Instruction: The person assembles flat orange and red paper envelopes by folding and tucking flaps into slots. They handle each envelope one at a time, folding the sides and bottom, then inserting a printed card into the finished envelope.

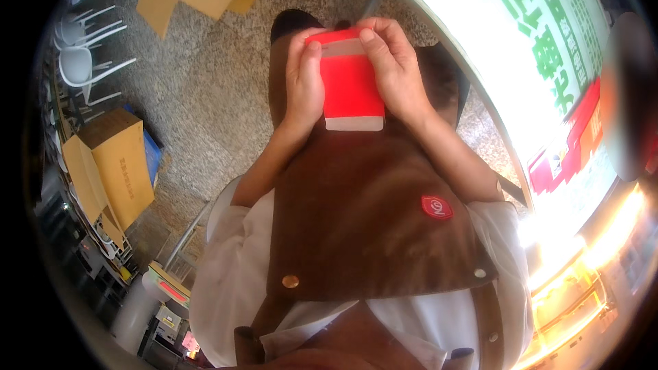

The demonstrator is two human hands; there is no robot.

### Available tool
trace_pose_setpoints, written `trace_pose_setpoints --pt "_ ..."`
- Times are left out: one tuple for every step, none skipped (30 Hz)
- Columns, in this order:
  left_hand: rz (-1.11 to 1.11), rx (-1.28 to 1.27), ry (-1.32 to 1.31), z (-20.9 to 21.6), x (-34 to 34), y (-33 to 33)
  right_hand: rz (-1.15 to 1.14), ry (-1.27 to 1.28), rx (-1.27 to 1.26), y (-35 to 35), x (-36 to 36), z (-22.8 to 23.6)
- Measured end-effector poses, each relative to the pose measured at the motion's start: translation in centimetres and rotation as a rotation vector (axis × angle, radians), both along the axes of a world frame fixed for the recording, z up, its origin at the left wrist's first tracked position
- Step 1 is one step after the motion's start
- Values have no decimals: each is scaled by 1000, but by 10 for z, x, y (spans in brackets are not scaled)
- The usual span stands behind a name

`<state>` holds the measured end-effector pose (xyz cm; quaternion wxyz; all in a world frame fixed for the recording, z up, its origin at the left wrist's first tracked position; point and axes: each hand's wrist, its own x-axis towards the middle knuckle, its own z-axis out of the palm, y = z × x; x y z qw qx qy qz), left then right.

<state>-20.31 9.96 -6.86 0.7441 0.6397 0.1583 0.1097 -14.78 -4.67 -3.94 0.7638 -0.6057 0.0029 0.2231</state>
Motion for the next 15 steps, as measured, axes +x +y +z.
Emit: trace_pose_setpoints --pt "25 -13 -3 -1 6 1 -14 -18 -3 2 1 5" --pt "49 -27 -6 -2 10 1 -29 -37 -6 3 2 9" --pt "77 -59 -15 2 17 3 1 -69 -35 1 2 11" --pt "104 -92 -24 6 23 5 30 -102 -65 -3 1 12" --pt "130 -126 -33 12 29 7 58 -134 -96 -6 -1 14" --pt "123 -145 -51 24 31 8 65 -199 -143 -8 -3 18" --pt "108 -115 -76 32 33 9 75 -231 -178 -9 -3 24" --pt "92 -85 -100 39 35 11 85 -262 -214 -11 -1 33" --pt "74 -56 -121 44 35 12 92 -287 -251 -12 0 37" --pt "43 -121 -163 48 34 15 73 -344 -232 -14 2 34" --pt "-5 -115 -216 54 35 17 72 -389 -248 -16 5 40" --pt "-51 -104 -267 62 35 20 72 -432 -259 -18 6 50" --pt "-97 -94 -314 71 35 23 71 -471 -270 -21 7 58" --pt "-177 -70 -354 80 34 26 69 -496 -253 -23 8 61" --pt "-224 -66 -364 88 33 28 70 -520 -236 -26 7 64"
